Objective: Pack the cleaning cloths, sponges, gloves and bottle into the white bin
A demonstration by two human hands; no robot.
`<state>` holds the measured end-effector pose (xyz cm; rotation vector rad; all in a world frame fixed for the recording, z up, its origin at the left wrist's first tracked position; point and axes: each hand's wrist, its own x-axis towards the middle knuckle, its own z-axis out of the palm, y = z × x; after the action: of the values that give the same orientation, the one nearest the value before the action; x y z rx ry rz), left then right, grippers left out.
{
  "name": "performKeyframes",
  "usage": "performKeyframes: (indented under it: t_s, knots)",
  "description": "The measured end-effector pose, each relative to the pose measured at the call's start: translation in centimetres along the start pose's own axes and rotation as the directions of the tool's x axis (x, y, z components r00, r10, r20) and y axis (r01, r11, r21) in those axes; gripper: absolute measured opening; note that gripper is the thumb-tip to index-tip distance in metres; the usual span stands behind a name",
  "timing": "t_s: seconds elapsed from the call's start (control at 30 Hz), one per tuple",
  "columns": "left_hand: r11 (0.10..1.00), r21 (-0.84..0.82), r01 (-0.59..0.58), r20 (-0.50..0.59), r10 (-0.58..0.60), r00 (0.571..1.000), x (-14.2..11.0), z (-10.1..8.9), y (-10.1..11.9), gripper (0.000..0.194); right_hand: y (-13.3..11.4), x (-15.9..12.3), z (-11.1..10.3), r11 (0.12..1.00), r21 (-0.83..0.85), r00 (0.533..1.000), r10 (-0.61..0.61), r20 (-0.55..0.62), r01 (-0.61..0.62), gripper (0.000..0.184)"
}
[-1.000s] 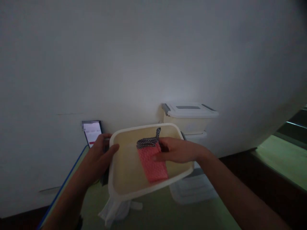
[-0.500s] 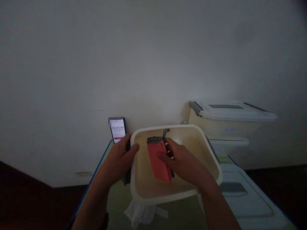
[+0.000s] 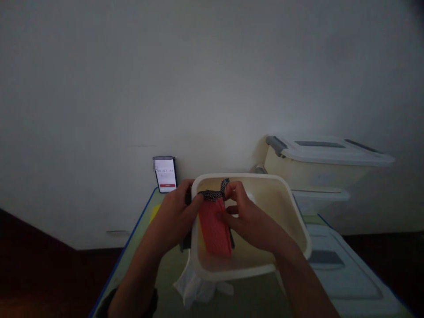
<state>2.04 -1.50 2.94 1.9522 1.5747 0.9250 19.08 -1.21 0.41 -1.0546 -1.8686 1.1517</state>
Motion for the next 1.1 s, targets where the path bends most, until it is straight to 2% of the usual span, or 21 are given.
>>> performKeyframes:
  t_s: [0.13,0.23,0.33,0.4,0.47,0.6,0.83,1.0,1.1]
  knots:
    - [1.0,0.015,-0.002,-0.012,0.002,1.0,-0.1,-0.1,-0.1,0.029,1.3,0.4,0.3,0.993,-0.11,0.998,0.036,0.057,-0.029,0.029]
    - [1.0,0.008,0.001,-0.004,-0.001,1.0,-0.2,-0.1,-0.2,0.03,2.1,0.2,-0.3,0.946,-0.303,0.993,0.121,-0.005,-0.117,0.032]
    - [1.0,-0.011,0.014,0.006,-0.014,1.0,-0.1,0.0,-0.4,0.03,1.8,-0.5,-0.9,0.841,-0.509,0.982,0.179,-0.056,-0.182,0.026]
    - [1.0,-0.02,0.019,0.015,-0.019,1.0,0.0,0.0,-0.4,0.03,1.2,-1.0,-0.9,0.748,-0.636,0.971,0.239,-0.011,-0.191,0.016]
    - [0.999,-0.025,0.024,0.022,-0.023,0.999,0.1,0.1,-0.4,0.03,0.6,-1.3,-0.7,0.672,-0.72,0.952,0.302,0.052,-0.174,0.013]
    - [0.999,-0.044,0.024,0.017,-0.023,1.0,0.1,0.0,-0.4,0.03,0.3,-1.4,-0.1,0.627,-0.765,0.948,0.31,0.068,-0.15,0.026]
    - [0.995,-0.101,0.004,0.007,-0.003,1.0,0.1,0.1,-0.6,0.033,0.6,-1.2,1.0,0.689,-0.725,0.975,0.17,0.142,-0.015,0.035]
    - [0.993,-0.117,-0.005,0.002,0.005,1.0,0.1,0.1,-0.5,0.032,0.3,-1.4,1.3,0.669,-0.743,0.975,0.174,0.136,-0.016,0.032]
    - [0.99,-0.14,0.004,0.013,-0.002,1.0,0.1,0.2,-0.4,0.032,-0.3,-1.7,1.0,0.611,-0.788,0.98,0.19,0.055,-0.074,0.03]
